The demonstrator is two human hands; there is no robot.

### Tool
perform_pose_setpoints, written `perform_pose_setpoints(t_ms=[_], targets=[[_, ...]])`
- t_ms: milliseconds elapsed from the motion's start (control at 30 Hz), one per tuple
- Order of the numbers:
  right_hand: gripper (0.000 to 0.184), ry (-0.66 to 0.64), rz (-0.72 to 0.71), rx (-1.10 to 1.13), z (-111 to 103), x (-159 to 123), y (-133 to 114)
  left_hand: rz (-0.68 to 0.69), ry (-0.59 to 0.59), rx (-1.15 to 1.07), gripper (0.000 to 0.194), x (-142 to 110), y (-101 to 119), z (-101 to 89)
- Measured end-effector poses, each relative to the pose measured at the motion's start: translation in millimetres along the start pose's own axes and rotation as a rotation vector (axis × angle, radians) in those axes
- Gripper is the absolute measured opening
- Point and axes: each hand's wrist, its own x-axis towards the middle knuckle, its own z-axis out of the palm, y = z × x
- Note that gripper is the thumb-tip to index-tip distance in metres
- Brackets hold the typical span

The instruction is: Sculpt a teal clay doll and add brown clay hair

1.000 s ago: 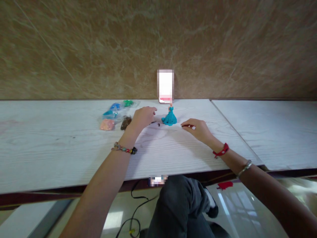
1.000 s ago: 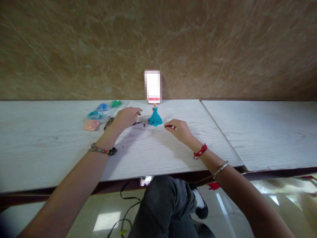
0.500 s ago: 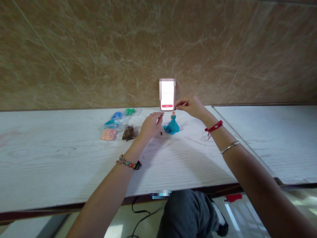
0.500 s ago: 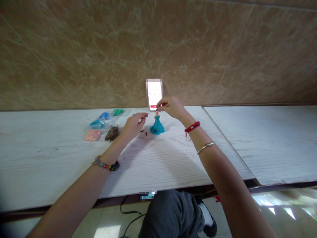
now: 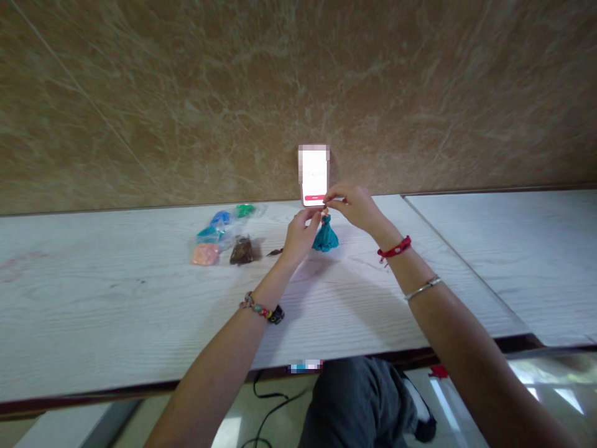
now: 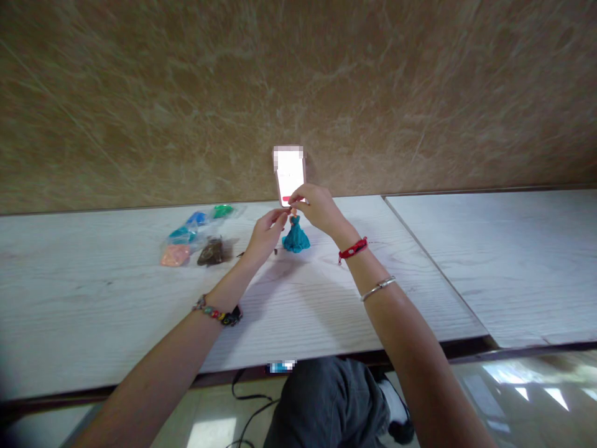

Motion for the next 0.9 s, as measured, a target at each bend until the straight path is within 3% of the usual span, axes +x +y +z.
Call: perform_pose_setpoints(t_ms=[200,367,900], targets=[[0.011,0.034,-0.029,0.002,3,-6,-5,0.086,0.168,0.13,0.023,-7,13,-5.5],[0.012,0.06,-0.057,-0.005,5,-9,-6,0.113,0.13,0.159,0.018,-8,15,-7.8],[0.011,0.079,-0.021,-0.029,13,-7,2,-0.031,0.002,-0.049,0.028,3,-1,0.8]])
